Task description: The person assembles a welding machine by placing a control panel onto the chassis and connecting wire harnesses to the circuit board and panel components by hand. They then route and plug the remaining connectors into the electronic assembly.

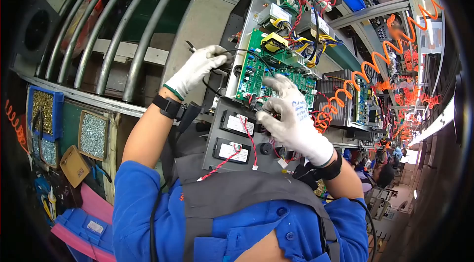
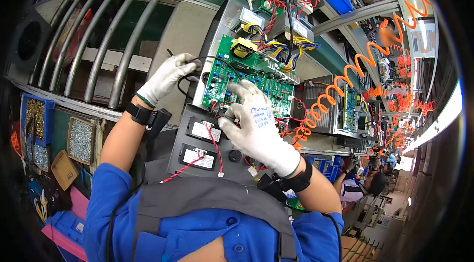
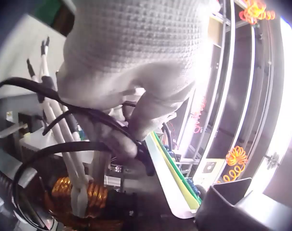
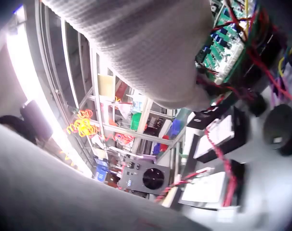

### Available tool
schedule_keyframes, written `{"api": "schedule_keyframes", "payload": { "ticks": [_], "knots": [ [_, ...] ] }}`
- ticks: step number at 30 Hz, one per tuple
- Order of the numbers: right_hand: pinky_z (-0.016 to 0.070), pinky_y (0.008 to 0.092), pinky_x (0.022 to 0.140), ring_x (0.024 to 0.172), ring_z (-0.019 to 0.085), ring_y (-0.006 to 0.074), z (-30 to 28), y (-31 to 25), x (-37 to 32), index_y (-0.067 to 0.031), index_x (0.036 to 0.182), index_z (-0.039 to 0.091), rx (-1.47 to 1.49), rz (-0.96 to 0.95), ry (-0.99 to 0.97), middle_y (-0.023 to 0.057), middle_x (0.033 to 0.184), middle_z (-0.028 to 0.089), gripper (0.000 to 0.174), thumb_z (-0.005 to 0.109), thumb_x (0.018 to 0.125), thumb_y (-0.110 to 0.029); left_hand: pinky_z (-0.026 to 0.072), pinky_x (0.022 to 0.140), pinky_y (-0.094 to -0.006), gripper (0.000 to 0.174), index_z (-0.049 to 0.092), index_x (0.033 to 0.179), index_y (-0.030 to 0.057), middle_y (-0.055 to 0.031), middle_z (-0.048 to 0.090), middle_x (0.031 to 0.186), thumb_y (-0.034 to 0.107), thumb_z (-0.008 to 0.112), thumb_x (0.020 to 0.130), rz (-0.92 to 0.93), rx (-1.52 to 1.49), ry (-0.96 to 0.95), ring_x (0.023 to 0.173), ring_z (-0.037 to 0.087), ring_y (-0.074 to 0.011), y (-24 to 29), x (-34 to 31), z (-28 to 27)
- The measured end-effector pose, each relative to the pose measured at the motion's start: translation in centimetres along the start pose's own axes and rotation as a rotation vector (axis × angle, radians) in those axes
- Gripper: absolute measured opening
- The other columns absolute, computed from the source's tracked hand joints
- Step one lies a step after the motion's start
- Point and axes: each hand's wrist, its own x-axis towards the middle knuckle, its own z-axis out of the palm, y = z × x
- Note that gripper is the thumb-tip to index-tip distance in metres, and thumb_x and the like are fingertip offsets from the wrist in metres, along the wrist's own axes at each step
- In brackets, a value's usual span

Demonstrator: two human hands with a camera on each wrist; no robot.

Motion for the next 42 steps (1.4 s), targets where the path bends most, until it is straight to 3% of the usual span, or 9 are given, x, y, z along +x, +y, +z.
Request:
{"api": "schedule_keyframes", "payload": {
  "ticks": [8,13,15,21,29,33,35,37,42],
  "knots": [
    [0.0283,0.0572,0.109,0.122,0.051,0.0343,-0.1,-2.2,0.5,-0.0068,0.081,0.062,-0.479,-0.25,0.108,0.0154,0.117,0.06,0.021,0.075,0.07,-0.019,0.0465,0.089,-0.0287,0.039,0.053,0.121,-0.0068,-0.0072,0.063,0.098,0.024,0.06,0.099,0.035,0.048,0.249,0.091,0.058,-0.0125,0.2,-2.9,-2.9],
    [0.0363,0.0516,0.099,0.09,0.061,0.0269,-1.2,-1.7,0.6,-0.0083,0.09,0.063,-0.465,-0.195,-0.173,0.0072,0.079,0.063,0.02,0.074,0.077,-0.02,0.0483,0.085,-0.0285,0.031,0.055,0.117,-0.0048,-0.004,0.059,0.091,0.021,0.058,0.099,0.165,0.097,0.408,0.084,0.057,-0.0139,-2.6,-1.5,-3.5],
    [0.0387,0.0478,0.092,0.081,0.062,0.0297,-2.1,-2.1,1.2,-0.0072,0.092,0.062,-0.468,-0.227,-0.186,0.0096,0.073,0.062,0.023,0.073,0.08,-0.023,0.0513,0.083,-0.0318,0.029,0.055,0.117,-0.0027,-0.0031,0.057,0.088,0.02,0.057,0.099,0.048,-0.366,0.641,0.08,0.057,-0.0156,-4.5,-0.3,-5.3],
    [0.0481,0.0437,0.071,0.073,0.067,0.0338,-4.4,-2.7,3.5,-0.0026,0.09,0.059,-0.026,0.079,-0.538,0.0142,0.071,0.065,0.024,0.061,0.093,-0.026,0.0547,0.089,-0.0397,0.032,0.058,0.115,-0.001,-0.0031,0.059,0.081,0.027,0.06,0.1,0.127,-0.728,0.527,0.072,0.06,-0.0173,-3.3,-2.1,-8.3],
    [0.0498,0.0342,0.065,0.072,0.066,0.0224,-6.7,-3.2,5.4,-0.0003,0.096,0.064,-0.113,0.252,-0.403,0.0143,0.074,0.065,0.035,0.071,0.087,-0.034,0.0526,0.095,-0.0351,0.036,0.057,0.119,-0.0051,-0.0001,0.052,0.077,0.027,0.053,0.104,0.738,-0.201,0.57,0.071,0.053,-0.0108,14.3,-7.8,-4.1],
    [0.0503,0.0312,0.089,0.096,0.062,0.0162,-8.8,-3.1,3.8,0.0007,0.136,0.052,0.337,-0.04,0.109,0.01,0.106,0.065,0.063,0.075,0.083,-0.023,0.0501,0.072,-0.0226,0.019,0.065,0.111,-0.002,-0.0034,0.067,0.089,0.007,0.053,0.099,0.356,0.495,0.236,0.08,0.061,-0.0083,15.1,-8.5,1.4],
    [0.05,0.0327,0.091,0.101,0.062,0.0182,-9.4,-3.0,3.1,0.0014,0.137,0.051,0.345,-0.134,0.085,0.0113,0.11,0.065,0.065,0.074,0.084,-0.028,0.0513,0.071,-0.0284,0.021,0.068,0.11,0.0007,-0.0079,0.071,0.093,0.011,0.064,0.093,0.144,0.531,-0.146,0.086,0.067,-0.0168,15.8,-6.2,6.4],
    [0.0505,0.0346,0.091,0.098,0.065,0.0224,-9.1,-2.8,2.2,0.0028,0.13,0.056,0.301,-0.176,0.038,0.0137,0.109,0.066,0.052,0.068,0.089,-0.028,0.0522,0.069,-0.0358,0.024,0.069,0.104,0.0008,-0.0155,0.068,0.085,0.02,0.069,0.09,0.358,0.92,-0.166,0.08,0.068,-0.0305,14.6,-5.0,8.4],
    [0.0502,0.036,0.069,0.075,0.064,0.0264,-8.2,-1.9,1.5,-0.0012,0.102,0.064,0.229,-0.121,-0.074,0.0133,0.081,0.065,0.024,0.063,0.094,-0.024,0.0531,0.069,-0.0375,0.021,0.071,0.098,0.0045,-0.013,0.069,0.082,0.019,0.073,0.083,0.354,1.183,-0.312,0.079,0.068,-0.0312,15.8,-4.8,10.1]
  ]
}}
